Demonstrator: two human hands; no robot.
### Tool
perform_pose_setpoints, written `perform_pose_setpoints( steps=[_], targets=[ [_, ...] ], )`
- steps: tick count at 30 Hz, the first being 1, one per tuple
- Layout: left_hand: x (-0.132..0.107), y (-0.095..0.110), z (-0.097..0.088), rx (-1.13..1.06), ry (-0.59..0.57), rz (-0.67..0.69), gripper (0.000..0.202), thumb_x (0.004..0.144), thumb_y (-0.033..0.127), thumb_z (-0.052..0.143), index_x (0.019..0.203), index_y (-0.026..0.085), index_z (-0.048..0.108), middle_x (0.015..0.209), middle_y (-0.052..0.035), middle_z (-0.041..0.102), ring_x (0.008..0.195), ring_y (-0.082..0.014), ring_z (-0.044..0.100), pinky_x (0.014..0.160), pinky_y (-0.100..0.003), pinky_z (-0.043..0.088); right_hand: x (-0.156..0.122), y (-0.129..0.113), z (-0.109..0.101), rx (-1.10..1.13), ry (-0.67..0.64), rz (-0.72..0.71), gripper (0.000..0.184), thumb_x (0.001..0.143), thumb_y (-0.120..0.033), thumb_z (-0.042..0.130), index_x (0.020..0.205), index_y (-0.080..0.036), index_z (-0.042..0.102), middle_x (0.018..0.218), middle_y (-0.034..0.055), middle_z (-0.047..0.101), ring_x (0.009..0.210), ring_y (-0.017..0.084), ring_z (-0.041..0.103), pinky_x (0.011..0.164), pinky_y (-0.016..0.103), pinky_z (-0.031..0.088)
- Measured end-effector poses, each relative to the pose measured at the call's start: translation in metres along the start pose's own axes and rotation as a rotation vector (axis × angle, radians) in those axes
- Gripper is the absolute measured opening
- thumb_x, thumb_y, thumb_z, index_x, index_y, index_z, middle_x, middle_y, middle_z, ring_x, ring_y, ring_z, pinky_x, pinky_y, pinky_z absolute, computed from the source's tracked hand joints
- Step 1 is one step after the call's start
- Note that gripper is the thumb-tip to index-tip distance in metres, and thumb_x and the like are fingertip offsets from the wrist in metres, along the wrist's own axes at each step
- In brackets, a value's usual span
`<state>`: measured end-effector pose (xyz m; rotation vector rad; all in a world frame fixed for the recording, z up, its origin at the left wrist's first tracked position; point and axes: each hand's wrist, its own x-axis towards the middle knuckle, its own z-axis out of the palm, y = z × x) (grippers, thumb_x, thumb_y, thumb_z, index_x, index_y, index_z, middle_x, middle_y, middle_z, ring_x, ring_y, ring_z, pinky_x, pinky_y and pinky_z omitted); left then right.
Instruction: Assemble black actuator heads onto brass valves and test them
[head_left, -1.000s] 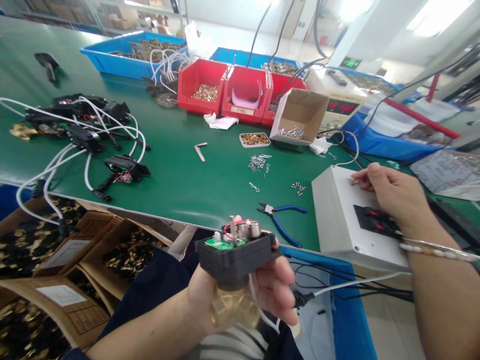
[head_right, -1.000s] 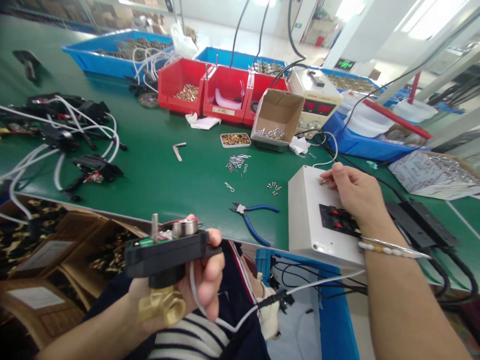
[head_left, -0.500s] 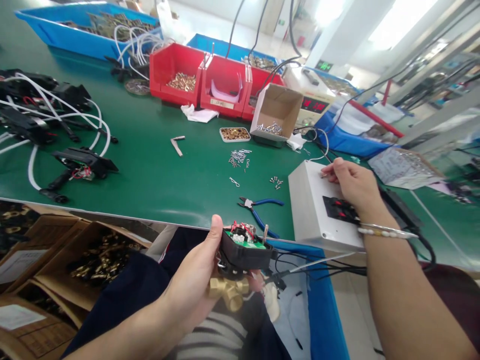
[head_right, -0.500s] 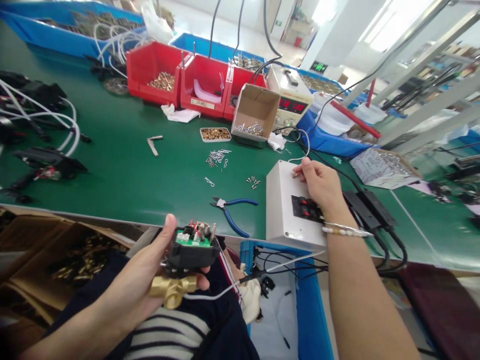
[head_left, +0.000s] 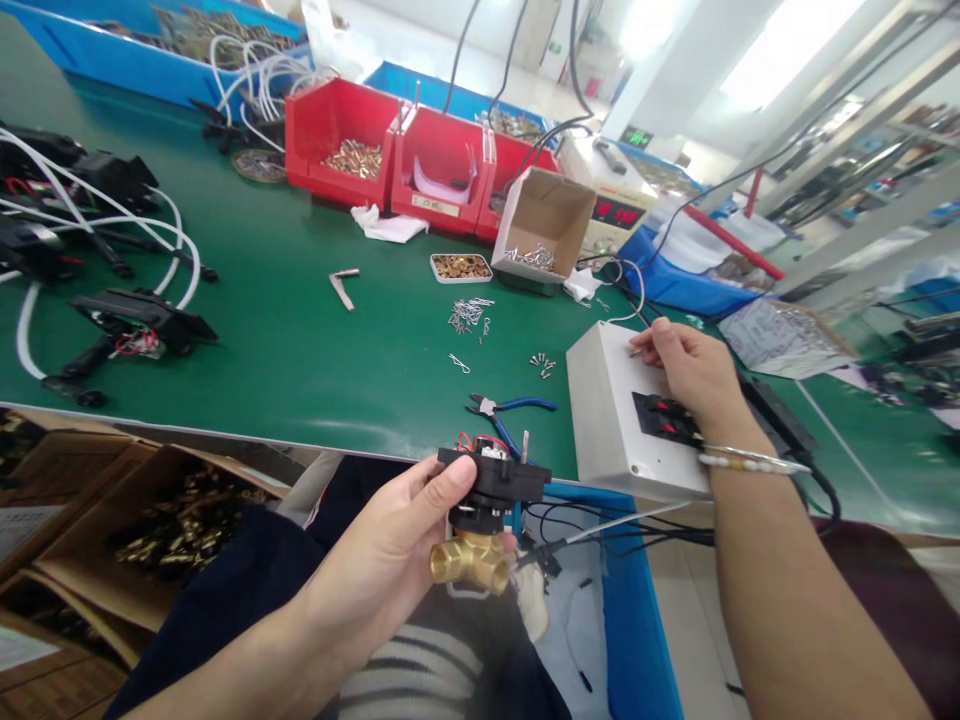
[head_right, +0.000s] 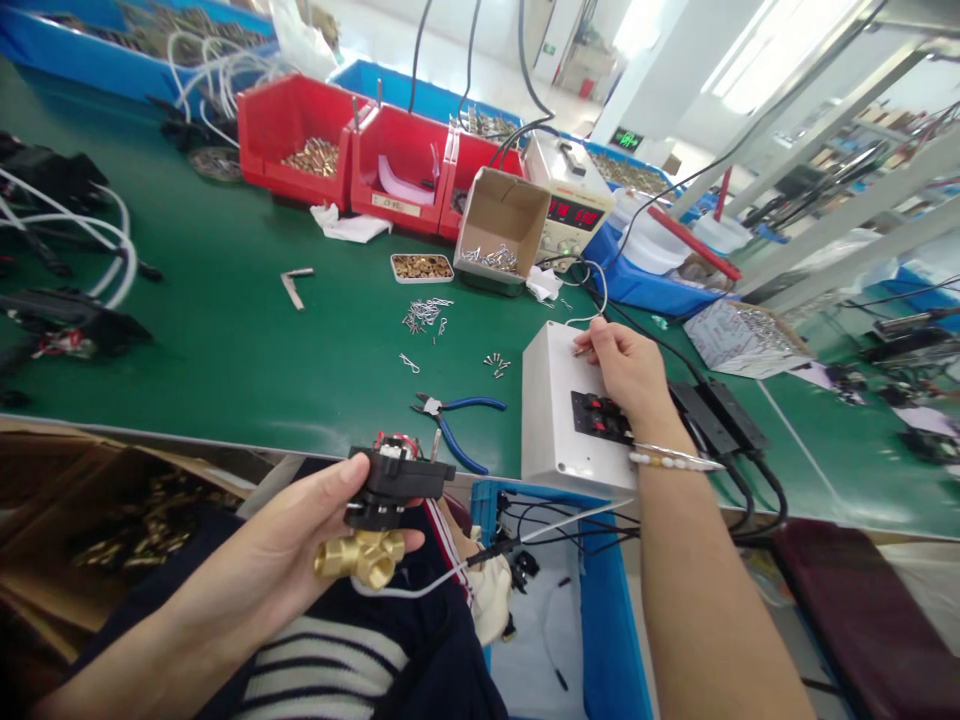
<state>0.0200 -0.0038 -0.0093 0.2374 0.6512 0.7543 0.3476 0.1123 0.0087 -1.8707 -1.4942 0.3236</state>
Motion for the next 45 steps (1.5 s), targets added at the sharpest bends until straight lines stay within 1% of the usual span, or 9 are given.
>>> perform_pose_setpoints(
  steps=[7, 15, 19, 25, 30, 33, 37, 40, 45],
  targets=[
    [-0.001, 0.001, 0.003, -0.077, -0.007, -0.025, 0.022, 0.087, 0.029, 0.074, 0.103, 0.013, 0.076, 0.087, -0.0093, 0.079, 0.081, -0.0219, 0.076, 0.076, -0.033, 0.064, 0.000, 0.003, -0.003, -0.048, -0.017, -0.002, 0.025, 0.074, -0.045, 0.074, 0.075, -0.020, 0.070, 0.071, 0.0027, 0.070, 0.065, 0.018, 0.059, 0.067, 0.032, 0.046],
    [-0.005, 0.002, 0.007, 0.098, 0.025, 0.097, 0.031, 0.088, 0.031, 0.071, 0.112, 0.012, 0.068, 0.098, -0.0126, 0.077, 0.085, -0.0249, 0.075, 0.074, -0.034, 0.061, 0.001, 0.007, -0.002, -0.065, -0.009, -0.013, 0.015, 0.076, -0.036, 0.071, 0.078, -0.022, 0.070, 0.075, 0.0028, 0.072, 0.069, 0.020, 0.062, 0.067, 0.032, 0.048],
    [-0.008, 0.003, 0.010, 0.133, 0.058, 0.121, 0.032, 0.088, 0.033, 0.073, 0.113, 0.013, 0.066, 0.105, -0.0125, 0.076, 0.092, -0.0252, 0.074, 0.080, -0.036, 0.061, 0.001, 0.007, -0.002, -0.074, -0.006, -0.021, 0.014, 0.076, -0.036, 0.070, 0.078, -0.022, 0.071, 0.073, 0.0028, 0.072, 0.067, 0.019, 0.062, 0.065, 0.031, 0.047],
    [-0.007, 0.002, 0.005, 0.126, 0.056, 0.123, 0.038, 0.090, 0.040, 0.071, 0.117, 0.013, 0.066, 0.092, -0.0105, 0.076, 0.081, -0.0219, 0.073, 0.076, -0.035, 0.062, 0.003, 0.012, -0.001, -0.053, -0.016, -0.023, 0.018, 0.076, -0.040, 0.069, 0.080, -0.022, 0.069, 0.076, 0.0036, 0.073, 0.068, 0.020, 0.063, 0.068, 0.033, 0.050],
    [-0.007, 0.001, 0.002, 0.120, 0.032, 0.123, 0.038, 0.089, 0.042, 0.072, 0.113, 0.014, 0.068, 0.090, -0.0101, 0.076, 0.082, -0.0226, 0.073, 0.074, -0.034, 0.063, 0.004, 0.013, -0.001, -0.046, -0.040, -0.033, 0.021, 0.075, -0.042, 0.069, 0.081, -0.022, 0.069, 0.080, 0.0043, 0.074, 0.071, 0.020, 0.064, 0.071, 0.035, 0.052],
    [-0.007, 0.000, 0.002, 0.103, 0.025, 0.131, 0.039, 0.087, 0.042, 0.074, 0.117, 0.017, 0.068, 0.097, -0.0100, 0.076, 0.087, -0.0235, 0.074, 0.073, -0.032, 0.062, 0.003, 0.009, -0.002, -0.062, -0.074, -0.035, 0.022, 0.073, -0.041, 0.072, 0.083, -0.022, 0.070, 0.081, 0.0042, 0.073, 0.071, 0.020, 0.064, 0.070, 0.035, 0.052],
    [-0.007, 0.001, 0.001, 0.097, 0.032, 0.160, 0.042, 0.085, 0.038, 0.078, 0.121, 0.020, 0.067, 0.113, -0.0095, 0.075, 0.097, -0.0237, 0.073, 0.083, -0.033, 0.061, 0.004, 0.003, -0.002, -0.102, -0.074, -0.029, 0.019, 0.072, -0.037, 0.074, 0.082, -0.022, 0.071, 0.077, 0.0036, 0.072, 0.068, 0.019, 0.062, 0.069, 0.034, 0.051],
    [-0.008, 0.003, 0.002, 0.079, 0.048, 0.161, 0.038, 0.086, 0.035, 0.076, 0.120, 0.020, 0.068, 0.115, -0.0091, 0.076, 0.096, -0.0229, 0.073, 0.084, -0.033, 0.061, 0.006, 0.002, -0.001, -0.122, -0.042, -0.022, 0.015, 0.072, -0.035, 0.074, 0.079, -0.022, 0.071, 0.074, 0.0032, 0.071, 0.066, 0.019, 0.060, 0.065, 0.033, 0.048],
    [-0.011, 0.007, 0.007, -0.016, 0.020, 0.076, 0.023, 0.095, 0.035, 0.066, 0.106, 0.017, 0.075, 0.103, -0.0089, 0.081, 0.088, -0.0202, 0.077, 0.079, -0.028, 0.063, 0.005, -0.001, 0.001, -0.116, -0.012, -0.002, 0.018, 0.077, -0.040, 0.069, 0.075, -0.022, 0.068, 0.071, 0.0041, 0.071, 0.064, 0.020, 0.060, 0.064, 0.033, 0.047]
  ],
)
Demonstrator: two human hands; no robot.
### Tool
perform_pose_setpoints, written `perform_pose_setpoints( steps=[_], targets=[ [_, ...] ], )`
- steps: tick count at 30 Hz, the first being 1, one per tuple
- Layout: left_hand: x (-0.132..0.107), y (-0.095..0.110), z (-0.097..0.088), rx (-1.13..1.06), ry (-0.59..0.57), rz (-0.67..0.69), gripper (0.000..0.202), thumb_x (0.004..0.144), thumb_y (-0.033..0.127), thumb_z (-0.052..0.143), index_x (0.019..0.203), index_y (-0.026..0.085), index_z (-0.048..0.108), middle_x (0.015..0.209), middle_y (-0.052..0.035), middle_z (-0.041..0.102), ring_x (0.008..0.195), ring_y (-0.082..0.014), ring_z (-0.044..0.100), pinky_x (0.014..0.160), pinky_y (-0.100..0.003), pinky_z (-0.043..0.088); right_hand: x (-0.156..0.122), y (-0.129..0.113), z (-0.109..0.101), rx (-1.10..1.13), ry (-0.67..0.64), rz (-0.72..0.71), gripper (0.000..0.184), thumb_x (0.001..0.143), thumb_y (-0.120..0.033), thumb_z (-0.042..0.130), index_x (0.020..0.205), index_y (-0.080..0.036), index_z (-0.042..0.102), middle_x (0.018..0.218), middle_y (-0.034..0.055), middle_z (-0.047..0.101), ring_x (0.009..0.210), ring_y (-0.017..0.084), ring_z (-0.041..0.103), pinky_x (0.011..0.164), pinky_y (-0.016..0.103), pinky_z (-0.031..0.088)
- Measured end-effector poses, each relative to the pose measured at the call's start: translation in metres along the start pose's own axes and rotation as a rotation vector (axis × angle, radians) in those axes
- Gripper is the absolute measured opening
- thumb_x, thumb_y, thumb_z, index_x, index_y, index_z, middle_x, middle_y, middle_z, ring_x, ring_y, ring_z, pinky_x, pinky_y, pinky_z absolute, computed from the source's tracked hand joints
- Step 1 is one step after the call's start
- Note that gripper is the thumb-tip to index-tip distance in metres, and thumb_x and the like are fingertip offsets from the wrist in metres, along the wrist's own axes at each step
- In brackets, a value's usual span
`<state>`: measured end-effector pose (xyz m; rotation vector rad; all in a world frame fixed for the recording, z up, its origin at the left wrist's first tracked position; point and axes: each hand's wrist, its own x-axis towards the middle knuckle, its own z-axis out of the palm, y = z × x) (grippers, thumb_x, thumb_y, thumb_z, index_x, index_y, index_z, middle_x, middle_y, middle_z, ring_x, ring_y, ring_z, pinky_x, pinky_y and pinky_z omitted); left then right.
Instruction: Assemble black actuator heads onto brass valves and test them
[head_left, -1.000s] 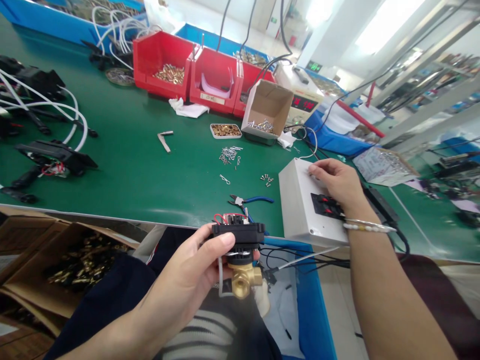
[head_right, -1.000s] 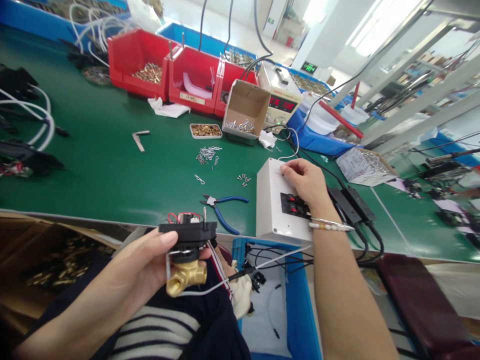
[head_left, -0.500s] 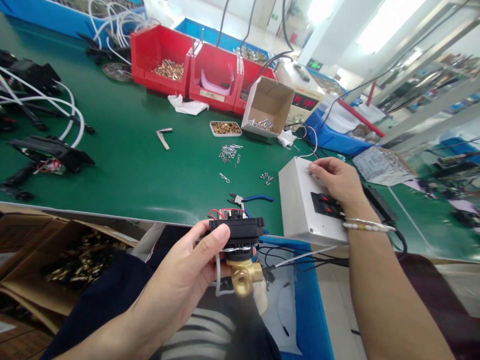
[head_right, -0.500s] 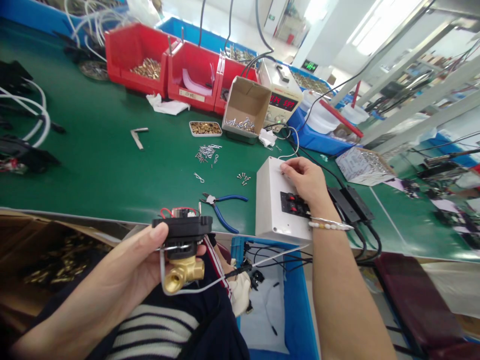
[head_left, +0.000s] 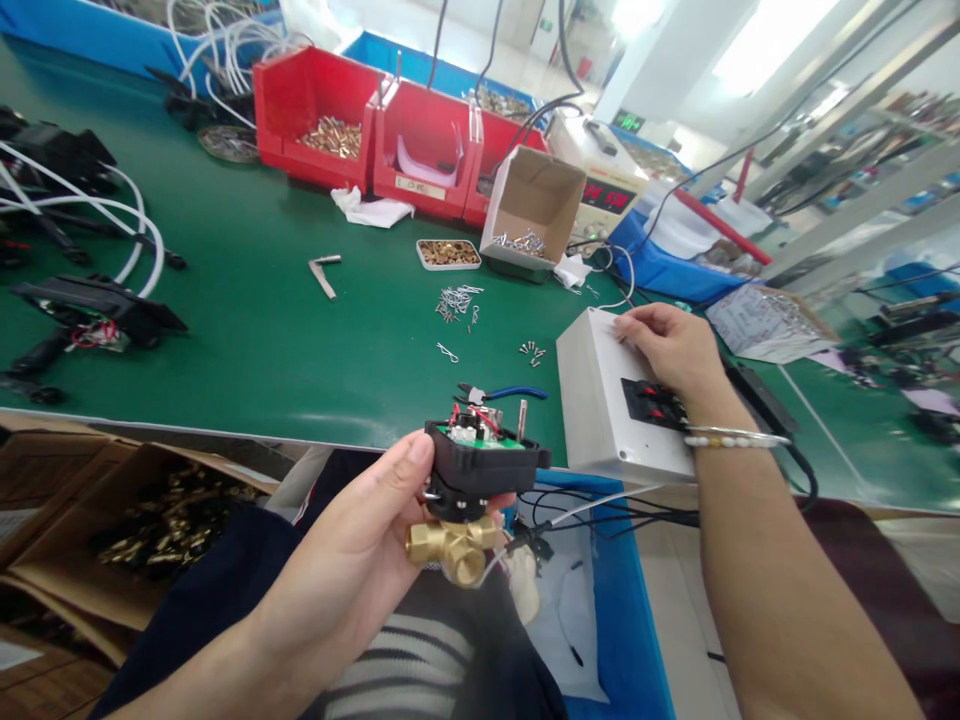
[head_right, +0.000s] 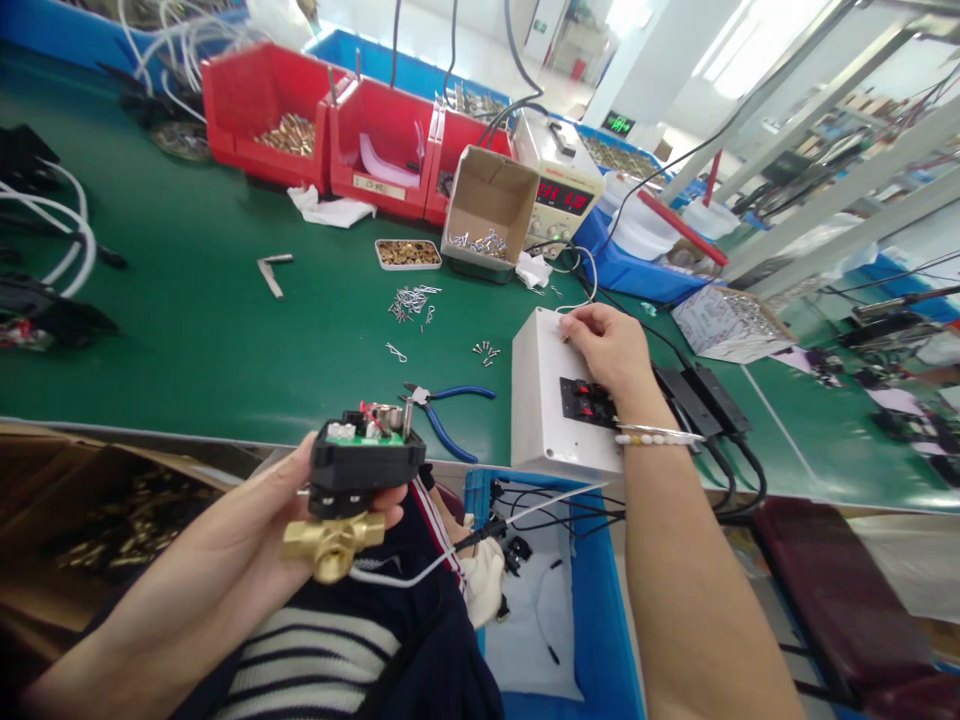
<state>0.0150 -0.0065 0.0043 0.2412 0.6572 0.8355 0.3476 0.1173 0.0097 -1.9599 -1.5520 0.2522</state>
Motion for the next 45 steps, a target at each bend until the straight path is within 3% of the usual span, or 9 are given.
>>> perform_pose_setpoints(
  steps=[6, 14, 26, 38, 45],
  targets=[
    [-0.001, 0.001, 0.001, -0.044, -0.045, -0.013, 0.027, 0.100, 0.033, 0.058, 0.098, 0.017, 0.079, 0.097, -0.0098, 0.082, 0.087, -0.0207, 0.079, 0.077, -0.029, 0.066, -0.006, -0.009, -0.002, 0.017, 0.015, 0.037, 0.033, 0.088, -0.049, 0.060, 0.070, -0.022, 0.065, 0.068, 0.0040, 0.068, 0.061, 0.017, 0.056, 0.064, 0.030, 0.044],
    [-0.002, 0.001, 0.002, -0.029, -0.022, -0.062, 0.025, 0.097, 0.030, 0.061, 0.097, 0.015, 0.081, 0.091, -0.0119, 0.083, 0.082, -0.0208, 0.080, 0.076, -0.027, 0.065, -0.008, -0.013, -0.003, 0.009, 0.032, 0.060, 0.037, 0.092, -0.045, 0.056, 0.065, -0.021, 0.065, 0.055, -0.0003, 0.053, 0.058, 0.016, 0.052, 0.065, 0.031, 0.040],
    [-0.004, 0.001, 0.002, -0.057, -0.022, -0.089, 0.031, 0.099, 0.036, 0.059, 0.096, 0.014, 0.081, 0.089, -0.0112, 0.083, 0.082, -0.0206, 0.080, 0.077, -0.027, 0.065, -0.007, -0.010, -0.003, 0.013, 0.030, 0.028, 0.047, 0.088, -0.062, 0.055, 0.064, -0.023, 0.065, 0.058, 0.0026, 0.059, 0.059, 0.017, 0.052, 0.064, 0.031, 0.040],
    [-0.004, 0.001, 0.002, -0.072, 0.000, -0.100, 0.031, 0.098, 0.036, 0.060, 0.095, 0.013, 0.081, 0.088, -0.0106, 0.082, 0.078, -0.0205, 0.080, 0.076, -0.027, 0.065, -0.008, -0.012, -0.003, 0.014, 0.030, 0.038, 0.045, 0.090, -0.057, 0.055, 0.063, -0.022, 0.065, 0.055, 0.0013, 0.056, 0.058, 0.017, 0.052, 0.065, 0.031, 0.042],
    [0.000, 0.001, 0.003, -0.058, -0.006, -0.080, 0.031, 0.099, 0.034, 0.058, 0.095, 0.014, 0.081, 0.088, -0.0112, 0.082, 0.080, -0.0207, 0.080, 0.074, -0.027, 0.065, -0.006, -0.008, -0.003, 0.007, 0.032, 0.016, 0.050, 0.088, -0.064, 0.055, 0.063, -0.022, 0.066, 0.055, 0.0022, 0.057, 0.058, 0.017, 0.052, 0.063, 0.031, 0.041]
  ],
)
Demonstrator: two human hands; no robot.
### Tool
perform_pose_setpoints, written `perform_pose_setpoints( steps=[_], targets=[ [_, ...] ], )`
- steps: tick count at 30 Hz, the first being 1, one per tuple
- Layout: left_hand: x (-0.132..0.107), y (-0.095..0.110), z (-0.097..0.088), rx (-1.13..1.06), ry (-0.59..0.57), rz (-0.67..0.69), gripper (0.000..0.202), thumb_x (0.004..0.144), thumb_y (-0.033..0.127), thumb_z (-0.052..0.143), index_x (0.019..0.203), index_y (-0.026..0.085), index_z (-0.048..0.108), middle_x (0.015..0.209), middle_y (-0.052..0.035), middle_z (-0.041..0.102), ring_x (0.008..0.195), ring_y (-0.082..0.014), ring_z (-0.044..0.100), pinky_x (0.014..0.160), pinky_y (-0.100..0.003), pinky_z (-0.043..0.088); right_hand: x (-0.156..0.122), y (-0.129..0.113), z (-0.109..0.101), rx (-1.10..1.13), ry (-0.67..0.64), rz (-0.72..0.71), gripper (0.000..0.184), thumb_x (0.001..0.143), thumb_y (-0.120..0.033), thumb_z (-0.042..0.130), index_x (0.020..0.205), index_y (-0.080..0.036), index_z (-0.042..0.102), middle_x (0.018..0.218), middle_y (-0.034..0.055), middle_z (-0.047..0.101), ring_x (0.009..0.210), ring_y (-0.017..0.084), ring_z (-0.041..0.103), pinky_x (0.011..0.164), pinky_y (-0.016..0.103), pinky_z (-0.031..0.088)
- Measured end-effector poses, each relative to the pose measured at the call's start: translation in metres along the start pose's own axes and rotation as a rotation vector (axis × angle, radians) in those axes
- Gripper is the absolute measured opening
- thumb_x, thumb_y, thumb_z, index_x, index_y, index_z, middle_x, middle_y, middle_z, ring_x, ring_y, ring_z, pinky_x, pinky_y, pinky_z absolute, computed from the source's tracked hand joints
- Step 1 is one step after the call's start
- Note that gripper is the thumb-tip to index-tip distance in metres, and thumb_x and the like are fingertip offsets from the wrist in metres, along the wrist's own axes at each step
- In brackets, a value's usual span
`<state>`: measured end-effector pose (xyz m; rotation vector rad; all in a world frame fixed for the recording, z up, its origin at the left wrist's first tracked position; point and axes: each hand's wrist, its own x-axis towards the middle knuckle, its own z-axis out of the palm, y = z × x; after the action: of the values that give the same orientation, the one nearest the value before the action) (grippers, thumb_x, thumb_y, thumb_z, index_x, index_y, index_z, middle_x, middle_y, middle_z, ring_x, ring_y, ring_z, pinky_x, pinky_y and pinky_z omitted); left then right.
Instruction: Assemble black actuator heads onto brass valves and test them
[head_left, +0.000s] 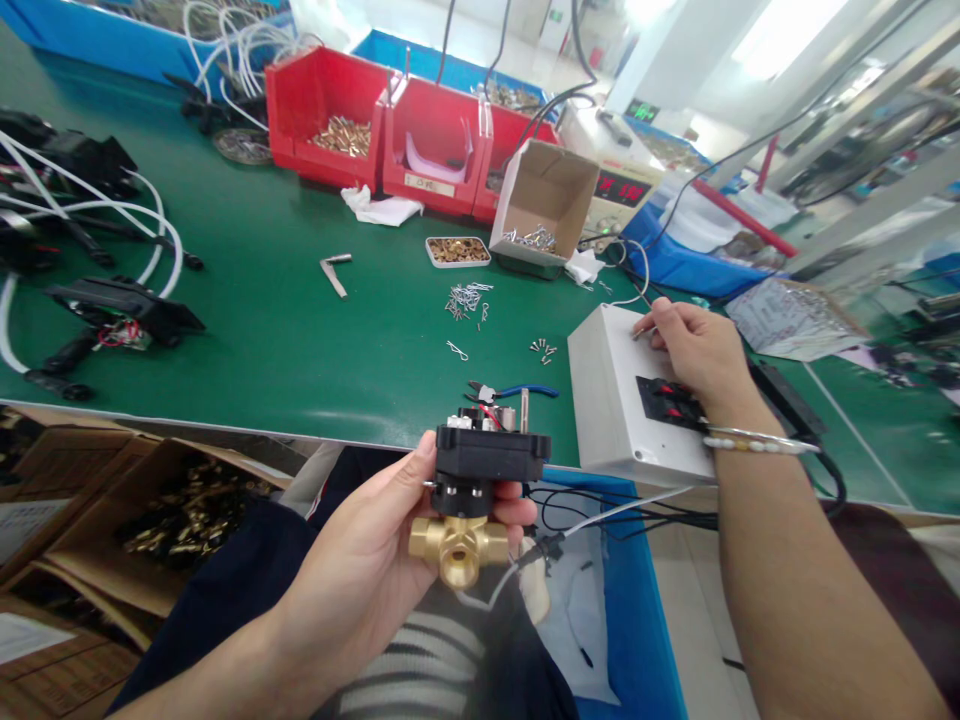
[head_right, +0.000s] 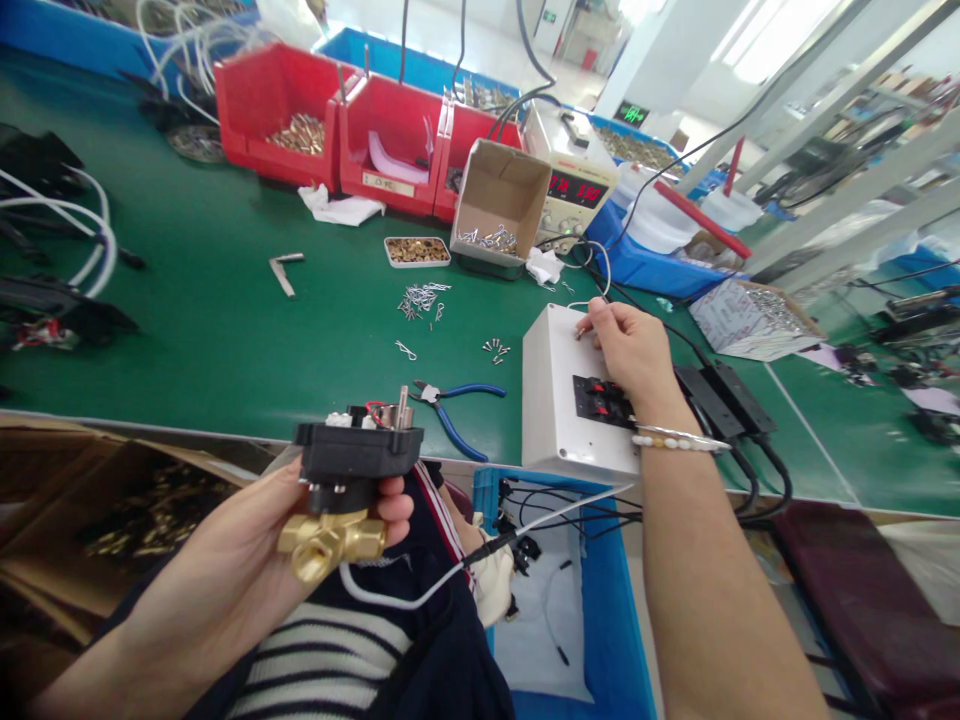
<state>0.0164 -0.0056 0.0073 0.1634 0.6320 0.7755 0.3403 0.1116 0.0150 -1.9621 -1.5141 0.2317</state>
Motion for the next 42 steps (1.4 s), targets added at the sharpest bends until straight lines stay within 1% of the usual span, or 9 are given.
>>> perform_pose_setpoints(
  steps=[8, 16, 25, 31, 34, 36, 39, 41, 42],
  targets=[
    [-0.003, 0.000, 0.000, 0.008, -0.010, 0.002, 0.032, 0.100, 0.034, 0.057, 0.096, 0.012, 0.081, 0.088, -0.0126, 0.082, 0.081, -0.0205, 0.079, 0.075, -0.026, 0.065, -0.001, -0.002, -0.001, -0.007, -0.013, -0.003, 0.052, 0.088, -0.067, 0.053, 0.064, -0.022, 0.065, 0.059, 0.0033, 0.059, 0.057, 0.016, 0.050, 0.062, 0.031, 0.040],
    [-0.004, 0.000, 0.001, 0.019, -0.015, 0.012, 0.037, 0.103, 0.030, 0.049, 0.096, 0.012, 0.081, 0.088, -0.0117, 0.082, 0.080, -0.0190, 0.079, 0.075, -0.025, 0.065, -0.001, -0.001, -0.001, -0.008, -0.013, -0.005, 0.053, 0.088, -0.068, 0.052, 0.065, -0.022, 0.065, 0.059, 0.0032, 0.058, 0.058, 0.017, 0.049, 0.061, 0.031, 0.038],
    [-0.001, 0.001, 0.000, 0.002, -0.017, 0.001, 0.029, 0.098, 0.032, 0.059, 0.096, 0.012, 0.080, 0.088, -0.0122, 0.082, 0.080, -0.0195, 0.079, 0.075, -0.026, 0.065, -0.001, -0.001, 0.000, -0.019, -0.012, -0.015, 0.053, 0.097, -0.058, 0.050, 0.071, -0.016, 0.069, 0.064, 0.0019, 0.062, 0.055, 0.011, 0.046, 0.060, 0.026, 0.036],
    [-0.003, 0.000, -0.001, 0.003, -0.046, 0.003, 0.034, 0.102, 0.033, 0.053, 0.097, 0.012, 0.081, 0.089, -0.0120, 0.082, 0.082, -0.0191, 0.080, 0.076, -0.025, 0.065, -0.003, -0.005, 0.001, -0.029, -0.009, -0.008, 0.042, 0.102, -0.036, 0.051, 0.076, -0.010, 0.071, 0.063, -0.0007, 0.062, 0.054, 0.006, 0.045, 0.059, 0.022, 0.035],
    [-0.002, -0.001, -0.002, 0.001, -0.051, 0.005, 0.033, 0.101, 0.033, 0.055, 0.097, 0.013, 0.081, 0.090, -0.0116, 0.083, 0.082, -0.0190, 0.080, 0.076, -0.025, 0.064, -0.003, -0.003, 0.002, -0.030, 0.005, -0.022, 0.041, 0.102, -0.033, 0.052, 0.076, -0.008, 0.071, 0.062, -0.0019, 0.061, 0.053, 0.005, 0.044, 0.058, 0.021, 0.035],
    [0.000, -0.001, -0.004, -0.019, -0.054, -0.004, 0.031, 0.099, 0.034, 0.058, 0.097, 0.012, 0.080, 0.090, -0.0114, 0.082, 0.083, -0.0191, 0.079, 0.077, -0.025, 0.064, 0.000, 0.001, 0.002, -0.030, 0.060, -0.048, 0.038, 0.101, -0.033, 0.054, 0.079, -0.007, 0.071, 0.064, -0.0011, 0.063, 0.054, 0.005, 0.046, 0.060, 0.021, 0.037],
    [0.002, 0.000, -0.008, -0.110, -0.146, -0.060, 0.026, 0.092, 0.030, 0.064, 0.093, 0.009, 0.080, 0.085, -0.0102, 0.082, 0.080, -0.0197, 0.079, 0.077, -0.028, 0.065, -0.001, 0.003, -0.003, -0.024, 0.265, -0.112, 0.032, 0.100, -0.032, 0.055, 0.092, -0.005, 0.070, 0.079, 0.0056, 0.069, 0.067, 0.008, 0.055, 0.069, 0.023, 0.043],
    [0.002, 0.003, -0.010, -0.187, -0.232, -0.081, 0.022, 0.088, 0.024, 0.064, 0.092, 0.008, 0.079, 0.080, -0.0078, 0.080, 0.073, -0.0171, 0.077, 0.074, -0.027, 0.065, -0.013, -0.006, -0.009, 0.006, 0.408, -0.180, 0.030, 0.100, -0.032, 0.054, 0.099, -0.006, 0.069, 0.088, 0.0096, 0.070, 0.077, 0.011, 0.060, 0.077, 0.026, 0.046],
    [0.002, 0.005, -0.012, -0.221, -0.262, -0.077, 0.022, 0.088, 0.021, 0.062, 0.093, 0.008, 0.078, 0.077, -0.0064, 0.079, 0.068, -0.0150, 0.076, 0.072, -0.026, 0.065, -0.025, -0.014, -0.012, 0.025, 0.438, -0.215, 0.029, 0.100, -0.033, 0.054, 0.098, -0.008, 0.069, 0.089, 0.0095, 0.069, 0.079, 0.012, 0.062, 0.078, 0.027, 0.048]
  ],
)
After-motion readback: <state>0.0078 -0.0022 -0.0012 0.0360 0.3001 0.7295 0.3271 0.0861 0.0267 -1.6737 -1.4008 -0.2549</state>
